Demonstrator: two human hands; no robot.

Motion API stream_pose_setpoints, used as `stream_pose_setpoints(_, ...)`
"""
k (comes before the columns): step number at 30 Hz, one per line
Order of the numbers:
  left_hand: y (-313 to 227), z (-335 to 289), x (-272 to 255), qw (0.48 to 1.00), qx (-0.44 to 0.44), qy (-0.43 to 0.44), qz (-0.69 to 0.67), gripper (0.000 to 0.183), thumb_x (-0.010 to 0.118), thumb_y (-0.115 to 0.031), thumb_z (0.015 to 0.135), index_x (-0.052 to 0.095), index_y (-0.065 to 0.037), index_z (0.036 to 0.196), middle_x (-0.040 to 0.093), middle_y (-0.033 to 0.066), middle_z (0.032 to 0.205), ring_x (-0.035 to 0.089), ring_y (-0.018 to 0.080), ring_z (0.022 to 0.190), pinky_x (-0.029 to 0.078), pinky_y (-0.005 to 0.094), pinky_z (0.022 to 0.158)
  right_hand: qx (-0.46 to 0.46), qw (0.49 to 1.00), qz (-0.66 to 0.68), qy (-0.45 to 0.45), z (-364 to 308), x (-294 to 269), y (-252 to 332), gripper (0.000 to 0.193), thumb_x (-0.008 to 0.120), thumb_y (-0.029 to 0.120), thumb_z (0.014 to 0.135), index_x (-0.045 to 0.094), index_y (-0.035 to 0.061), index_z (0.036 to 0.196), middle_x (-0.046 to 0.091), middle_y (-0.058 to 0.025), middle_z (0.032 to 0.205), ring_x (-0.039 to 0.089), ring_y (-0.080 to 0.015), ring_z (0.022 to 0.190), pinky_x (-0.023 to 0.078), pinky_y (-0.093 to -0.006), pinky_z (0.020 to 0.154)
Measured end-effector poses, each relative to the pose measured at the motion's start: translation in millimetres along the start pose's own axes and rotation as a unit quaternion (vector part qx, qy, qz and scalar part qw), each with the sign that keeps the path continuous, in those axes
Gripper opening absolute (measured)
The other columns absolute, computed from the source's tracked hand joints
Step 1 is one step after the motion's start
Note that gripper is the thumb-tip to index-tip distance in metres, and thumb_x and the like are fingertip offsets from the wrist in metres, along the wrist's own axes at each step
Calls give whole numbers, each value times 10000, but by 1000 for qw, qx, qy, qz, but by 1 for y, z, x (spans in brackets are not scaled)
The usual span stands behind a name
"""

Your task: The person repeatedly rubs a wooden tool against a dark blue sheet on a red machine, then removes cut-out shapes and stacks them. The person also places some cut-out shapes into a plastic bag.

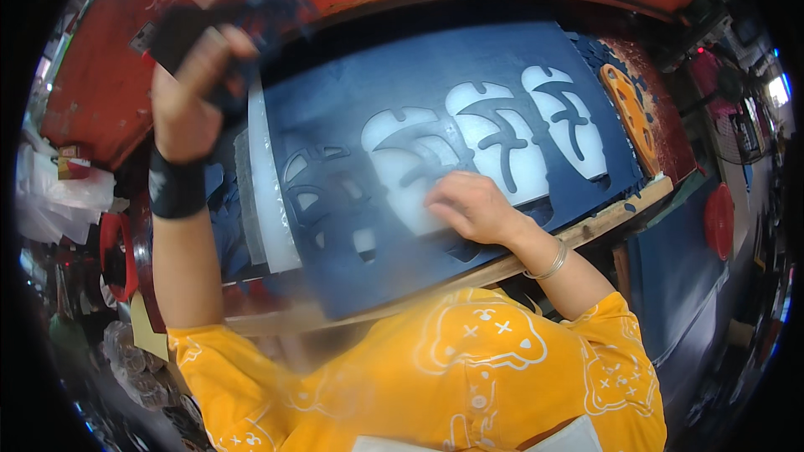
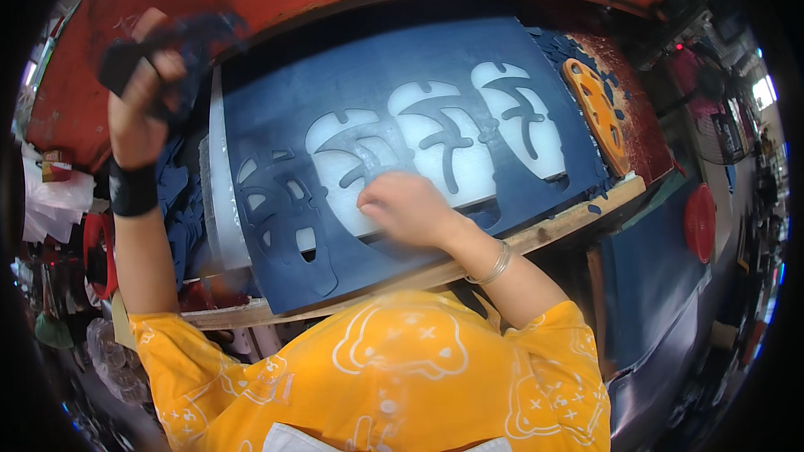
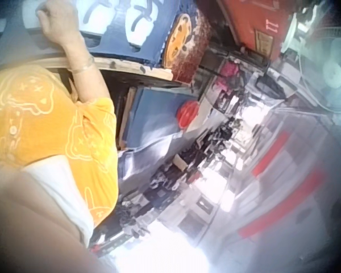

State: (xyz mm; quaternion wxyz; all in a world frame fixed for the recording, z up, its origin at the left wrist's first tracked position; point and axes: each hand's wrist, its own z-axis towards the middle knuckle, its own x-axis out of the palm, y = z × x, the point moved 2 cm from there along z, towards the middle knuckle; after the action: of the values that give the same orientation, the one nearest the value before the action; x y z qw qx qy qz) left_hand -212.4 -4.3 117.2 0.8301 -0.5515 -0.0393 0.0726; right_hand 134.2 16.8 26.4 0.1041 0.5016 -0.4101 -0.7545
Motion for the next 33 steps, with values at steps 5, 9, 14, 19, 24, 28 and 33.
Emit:
stream_pose_setpoints(5,-2,-116,104,887,-52,377,262,616,755,-164,688,574,-133,1276,645,89,1005,624,216,903,536,313,667,-6,1000,3,-11,4,1,3,58,653,95,793,643,59,839,644,-94,819,622,-296,793,502,-381,692)
stream_pose_setpoints(9,12,-169,124,842,10,395,368,647,761,-271,701,551,-124,1295,609,45,811,581,233,831,519,320,630,-22,999,-23,-6,0,3,1,59,663,81,789,644,62,841,643,-95,821,617,-295,786,494,-376,701)
stream_pose_setpoints(14,20,-176,121,820,91,411,387,565,714,-375,749,582,-121,1236,578,20,742,570,212,814,498,311,577,-58,996,-54,-32,-1,9,0,72,666,94,796,651,74,863,639,-102,844,603,-322,800,484,-404,722)
stream_pose_setpoints(19,15,-163,121,794,61,462,391,724,809,-288,568,577,-174,1244,572,60,883,558,283,927,514,380,644,-43,998,-41,-31,0,14,-7,80,657,149,809,638,84,853,641,-101,841,616,-317,831,493,-412,732)
stream_pose_setpoints(24,8,-167,128,767,40,452,454,791,787,-213,525,537,-134,1272,581,112,948,548,315,947,510,397,725,-68,995,-42,-57,-12,12,-3,97,646,164,827,602,78,831,627,-88,819,613,-302,809,484,-405,716)
stream_pose_setpoints(28,13,-160,123,784,-26,461,415,680,805,-232,543,565,-135,1172,590,102,947,550,325,948,504,403,744,-74,995,-41,-48,-14,12,-4,107,643,174,834,600,76,848,629,-90,833,615,-306,823,484,-412,730)
stream_pose_setpoints(33,12,-140,94,935,-239,140,220,595,777,-110,553,558,-58,1105,602,133,971,593,317,894,500,378,798,-76,994,-47,-58,-13,13,-3,91,629,165,837,600,80,854,628,-93,837,619,-310,832,489,-414,743)
